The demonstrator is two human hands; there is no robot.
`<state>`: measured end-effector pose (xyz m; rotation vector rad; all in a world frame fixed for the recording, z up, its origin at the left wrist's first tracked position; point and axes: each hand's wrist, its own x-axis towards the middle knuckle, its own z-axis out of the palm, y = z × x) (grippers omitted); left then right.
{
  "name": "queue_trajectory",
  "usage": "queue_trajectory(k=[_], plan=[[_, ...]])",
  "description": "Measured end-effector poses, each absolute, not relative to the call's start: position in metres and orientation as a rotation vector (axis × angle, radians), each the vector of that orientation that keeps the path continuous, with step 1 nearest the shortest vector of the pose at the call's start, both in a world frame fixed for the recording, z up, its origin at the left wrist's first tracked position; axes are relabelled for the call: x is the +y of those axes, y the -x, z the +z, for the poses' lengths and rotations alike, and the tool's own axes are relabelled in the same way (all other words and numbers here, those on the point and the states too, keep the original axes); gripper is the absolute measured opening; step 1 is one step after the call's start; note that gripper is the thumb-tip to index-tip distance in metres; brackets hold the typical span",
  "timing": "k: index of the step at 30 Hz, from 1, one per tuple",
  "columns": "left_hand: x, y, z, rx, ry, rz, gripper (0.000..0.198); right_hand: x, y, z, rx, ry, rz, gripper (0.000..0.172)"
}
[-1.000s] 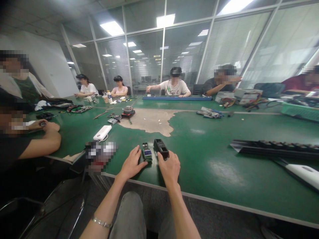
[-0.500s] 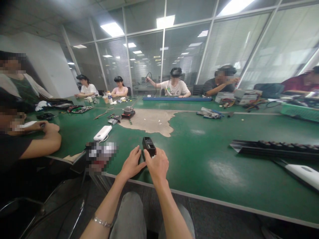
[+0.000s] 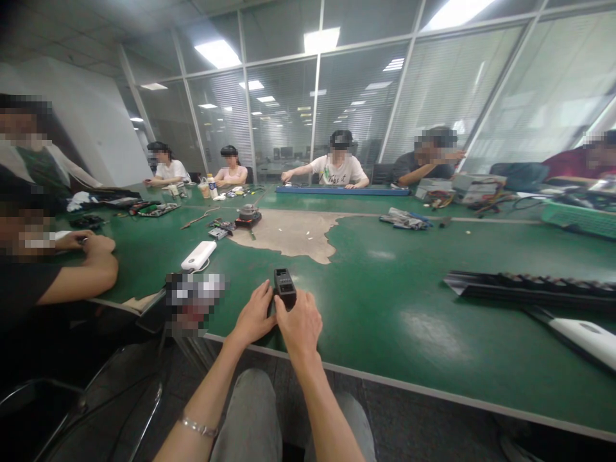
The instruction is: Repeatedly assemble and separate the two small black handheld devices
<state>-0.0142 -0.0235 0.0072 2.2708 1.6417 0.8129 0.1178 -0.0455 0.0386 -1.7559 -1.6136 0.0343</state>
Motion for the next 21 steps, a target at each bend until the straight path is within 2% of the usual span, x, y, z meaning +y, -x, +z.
queue_trajectory(k=[10,17,21], plan=[[-0.024,0.015,0.009,1.615,-2.303,0.820,0.066,-0.047,-0.117,0.025,-1.645,1.823,0.066,0.034],[-0.025,0.014,0.011,1.626,-2.283,0.782,0.071,-0.050,-0.117,0.021,-1.623,1.826,0.092,0.048],[-0.025,0.014,0.011,1.608,-2.289,0.802,0.071,-0.050,-0.117,0.022,-1.617,1.808,0.097,0.048]])
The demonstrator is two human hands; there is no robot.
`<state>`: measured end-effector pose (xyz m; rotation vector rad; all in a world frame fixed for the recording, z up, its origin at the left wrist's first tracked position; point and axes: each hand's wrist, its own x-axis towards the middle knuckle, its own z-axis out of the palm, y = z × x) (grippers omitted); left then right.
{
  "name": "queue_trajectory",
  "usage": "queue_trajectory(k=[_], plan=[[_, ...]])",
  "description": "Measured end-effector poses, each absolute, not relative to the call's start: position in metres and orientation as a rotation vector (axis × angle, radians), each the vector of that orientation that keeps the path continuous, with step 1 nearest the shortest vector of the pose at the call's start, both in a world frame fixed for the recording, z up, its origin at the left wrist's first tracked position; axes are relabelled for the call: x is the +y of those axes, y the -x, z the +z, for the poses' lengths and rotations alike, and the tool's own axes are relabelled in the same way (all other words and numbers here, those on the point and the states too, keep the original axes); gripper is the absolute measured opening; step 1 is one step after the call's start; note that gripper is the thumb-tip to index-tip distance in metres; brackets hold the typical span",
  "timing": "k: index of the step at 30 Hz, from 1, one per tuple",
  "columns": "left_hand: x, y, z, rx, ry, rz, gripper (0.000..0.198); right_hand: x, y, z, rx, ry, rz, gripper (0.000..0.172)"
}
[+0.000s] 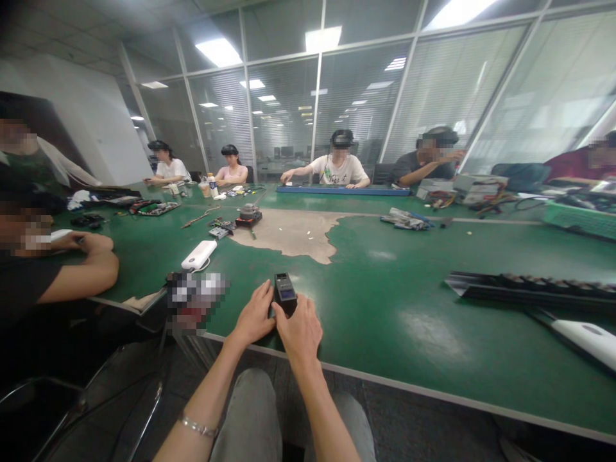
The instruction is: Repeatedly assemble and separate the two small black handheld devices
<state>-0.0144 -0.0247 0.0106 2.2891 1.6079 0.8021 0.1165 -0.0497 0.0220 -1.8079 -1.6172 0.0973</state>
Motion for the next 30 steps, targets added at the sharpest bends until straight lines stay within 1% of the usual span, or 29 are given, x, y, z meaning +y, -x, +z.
queue_trajectory(k=[3,9,19,30], plan=[[-0.024,0.015,0.009,1.603,-2.306,0.817,0.069,-0.048,-0.117,0.022,-1.621,1.802,0.096,0.047],[-0.024,0.016,0.007,1.602,-2.312,0.820,0.068,-0.045,-0.116,0.024,-1.611,1.783,0.113,0.037],[-0.020,0.016,0.002,1.642,-2.304,0.800,0.079,-0.026,-0.138,0.041,-1.497,1.520,0.027,0.043],[-0.022,0.015,0.005,1.671,-2.356,0.745,0.073,-0.011,-0.187,0.006,-1.441,1.789,-0.014,0.044]])
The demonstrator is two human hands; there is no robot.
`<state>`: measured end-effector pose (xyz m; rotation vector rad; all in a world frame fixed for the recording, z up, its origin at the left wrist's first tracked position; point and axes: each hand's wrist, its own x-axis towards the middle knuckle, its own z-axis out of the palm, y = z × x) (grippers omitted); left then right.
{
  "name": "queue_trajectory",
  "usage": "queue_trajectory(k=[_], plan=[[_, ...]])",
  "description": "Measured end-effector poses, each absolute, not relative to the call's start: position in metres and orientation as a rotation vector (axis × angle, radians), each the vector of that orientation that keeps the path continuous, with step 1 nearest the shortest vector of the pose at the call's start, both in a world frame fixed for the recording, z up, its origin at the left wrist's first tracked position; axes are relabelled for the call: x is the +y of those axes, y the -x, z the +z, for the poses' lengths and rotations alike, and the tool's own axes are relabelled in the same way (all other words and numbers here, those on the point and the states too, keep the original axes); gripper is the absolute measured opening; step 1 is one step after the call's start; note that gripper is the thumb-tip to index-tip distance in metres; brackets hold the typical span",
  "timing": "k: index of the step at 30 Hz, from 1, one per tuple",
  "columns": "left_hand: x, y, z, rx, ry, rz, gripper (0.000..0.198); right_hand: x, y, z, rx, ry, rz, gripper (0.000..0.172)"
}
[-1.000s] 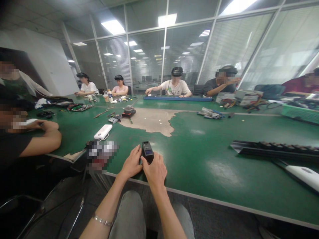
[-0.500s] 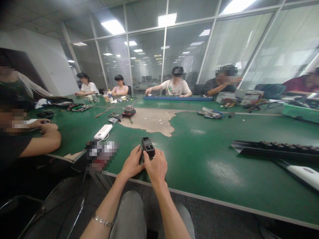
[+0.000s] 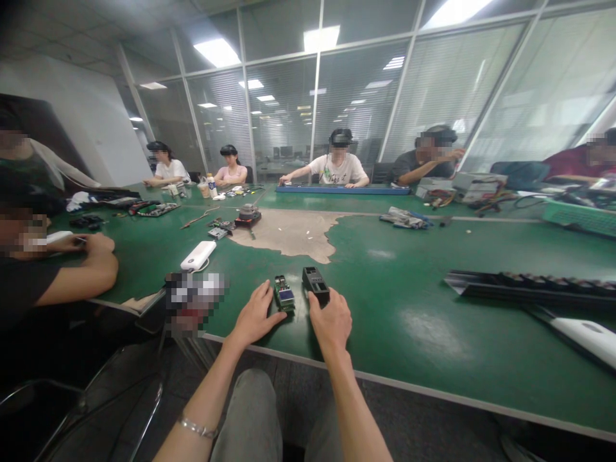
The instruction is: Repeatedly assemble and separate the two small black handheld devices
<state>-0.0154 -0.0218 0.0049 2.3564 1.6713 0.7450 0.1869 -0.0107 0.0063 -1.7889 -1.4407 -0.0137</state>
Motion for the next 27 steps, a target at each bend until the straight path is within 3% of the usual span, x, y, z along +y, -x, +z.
queue_trajectory(k=[16,23,27], plan=[[-0.022,0.013,0.009,1.665,-2.435,0.701,0.052,-0.021,-0.180,0.007,-1.512,1.945,-0.019,0.044],[-0.024,0.012,0.011,1.688,-2.435,0.663,0.053,-0.019,-0.180,0.002,-1.494,1.925,-0.045,0.063],[-0.024,0.012,0.012,1.691,-2.450,0.654,0.052,-0.019,-0.179,0.003,-1.497,1.931,-0.024,0.055]])
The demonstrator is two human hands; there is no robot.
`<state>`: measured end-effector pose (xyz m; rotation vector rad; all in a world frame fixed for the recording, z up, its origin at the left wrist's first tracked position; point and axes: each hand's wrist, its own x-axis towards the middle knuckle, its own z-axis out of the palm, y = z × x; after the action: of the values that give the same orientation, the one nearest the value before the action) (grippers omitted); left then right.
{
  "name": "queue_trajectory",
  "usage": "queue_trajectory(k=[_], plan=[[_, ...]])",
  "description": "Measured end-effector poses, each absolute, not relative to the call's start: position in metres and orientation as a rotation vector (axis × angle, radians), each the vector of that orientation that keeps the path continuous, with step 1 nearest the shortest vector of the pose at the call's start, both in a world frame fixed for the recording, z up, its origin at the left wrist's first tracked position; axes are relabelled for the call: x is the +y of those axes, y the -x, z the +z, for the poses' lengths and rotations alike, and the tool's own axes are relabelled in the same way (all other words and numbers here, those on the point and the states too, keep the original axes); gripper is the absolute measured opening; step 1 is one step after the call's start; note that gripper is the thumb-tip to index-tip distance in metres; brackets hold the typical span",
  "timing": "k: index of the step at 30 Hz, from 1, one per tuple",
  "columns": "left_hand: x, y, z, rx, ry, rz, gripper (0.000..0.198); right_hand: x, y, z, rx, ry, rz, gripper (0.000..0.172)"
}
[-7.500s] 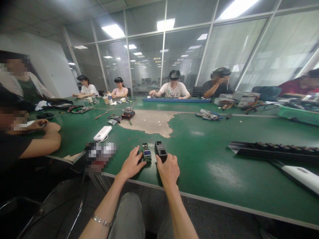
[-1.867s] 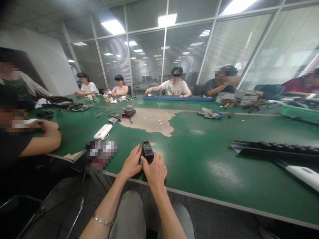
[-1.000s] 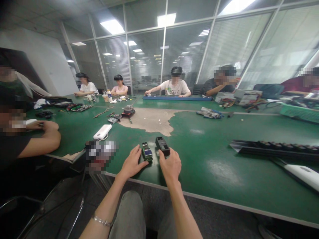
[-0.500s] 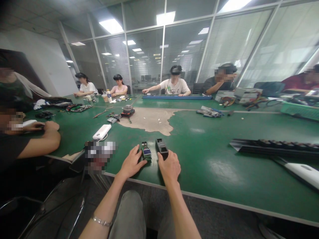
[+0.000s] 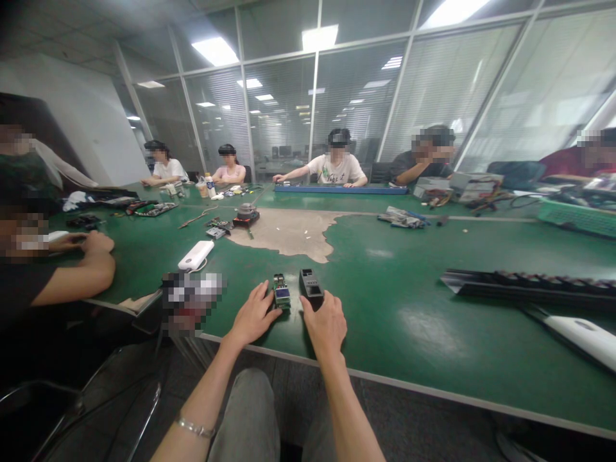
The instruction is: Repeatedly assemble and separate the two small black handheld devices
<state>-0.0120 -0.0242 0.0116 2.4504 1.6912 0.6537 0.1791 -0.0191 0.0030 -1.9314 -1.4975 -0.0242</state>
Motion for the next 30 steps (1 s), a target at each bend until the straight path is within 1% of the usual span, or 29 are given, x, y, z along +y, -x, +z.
queue_trajectory(k=[3,5,11,17,30], plan=[[-0.024,0.011,0.011,1.725,-2.440,0.637,0.053,-0.019,-0.179,0.005,-1.503,1.936,0.000,0.046],[-0.024,0.010,0.011,1.744,-2.430,0.629,0.053,-0.020,-0.179,0.005,-1.502,1.926,-0.002,0.044],[-0.025,0.011,0.011,1.732,-2.419,0.661,0.049,-0.022,-0.179,0.007,-1.446,1.775,-0.012,0.044],[-0.025,0.012,0.010,1.701,-2.403,0.692,0.048,-0.028,-0.164,0.022,-1.391,1.592,0.070,0.046],[-0.026,0.016,0.008,1.705,-2.391,0.715,0.049,-0.028,-0.130,0.034,-1.470,1.637,0.081,0.047]])
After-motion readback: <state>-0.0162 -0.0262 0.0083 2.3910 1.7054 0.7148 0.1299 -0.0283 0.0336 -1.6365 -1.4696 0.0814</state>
